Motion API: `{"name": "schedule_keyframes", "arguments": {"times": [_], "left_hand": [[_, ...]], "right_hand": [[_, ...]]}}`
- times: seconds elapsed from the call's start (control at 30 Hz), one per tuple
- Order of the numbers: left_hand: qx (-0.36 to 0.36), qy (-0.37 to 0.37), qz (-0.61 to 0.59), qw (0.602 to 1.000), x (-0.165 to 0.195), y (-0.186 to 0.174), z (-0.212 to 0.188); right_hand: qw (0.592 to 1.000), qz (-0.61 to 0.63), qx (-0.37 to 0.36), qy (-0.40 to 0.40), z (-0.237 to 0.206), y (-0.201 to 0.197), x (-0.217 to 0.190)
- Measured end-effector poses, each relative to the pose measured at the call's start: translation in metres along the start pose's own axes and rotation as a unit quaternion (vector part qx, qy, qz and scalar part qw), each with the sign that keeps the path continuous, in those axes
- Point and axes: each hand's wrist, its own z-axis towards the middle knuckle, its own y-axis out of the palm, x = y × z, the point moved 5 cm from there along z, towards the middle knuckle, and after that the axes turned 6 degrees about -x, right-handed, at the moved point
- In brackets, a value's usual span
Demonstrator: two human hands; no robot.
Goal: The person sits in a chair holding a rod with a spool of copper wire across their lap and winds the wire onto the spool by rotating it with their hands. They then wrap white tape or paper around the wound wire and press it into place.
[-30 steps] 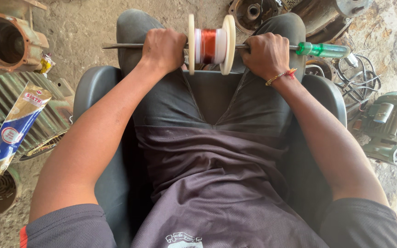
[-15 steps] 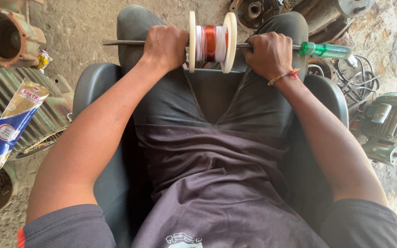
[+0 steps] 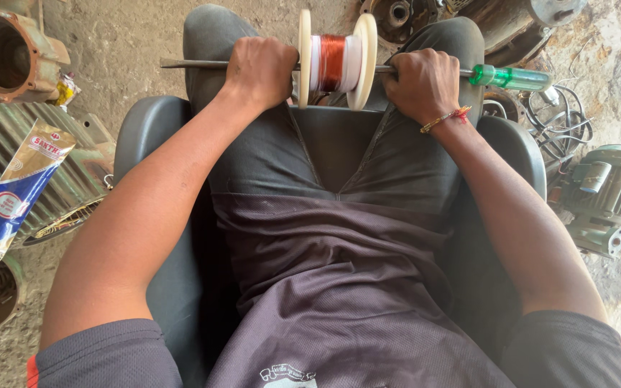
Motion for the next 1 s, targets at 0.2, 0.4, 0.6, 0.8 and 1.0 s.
{"name": "schedule_keyframes", "arguments": {"times": [0.2,0.4,0.6,0.8,1.0], "left_hand": [[0.026,0.005,-0.025,0.999,0.0,-0.005,-0.002],[-0.021,-0.002,-0.013,1.0,0.003,-0.015,0.007],[-0.034,-0.033,-0.027,0.999,0.013,-0.036,0.01],[-0.06,-0.059,-0.055,0.995,0.01,-0.047,0.008],[-0.04,-0.055,-0.077,0.995,0.007,-0.067,0.0]], "right_hand": [[1.0,-0.017,-0.013,0.007,0.002,0.001,0.0],[0.999,-0.017,0.023,0.026,0.007,-0.014,-0.001],[0.999,-0.004,-0.014,0.033,0.013,-0.036,-0.009],[0.996,0.004,-0.054,0.065,0.015,-0.049,-0.017],[0.997,0.024,-0.037,0.061,0.021,-0.059,-0.029]]}}
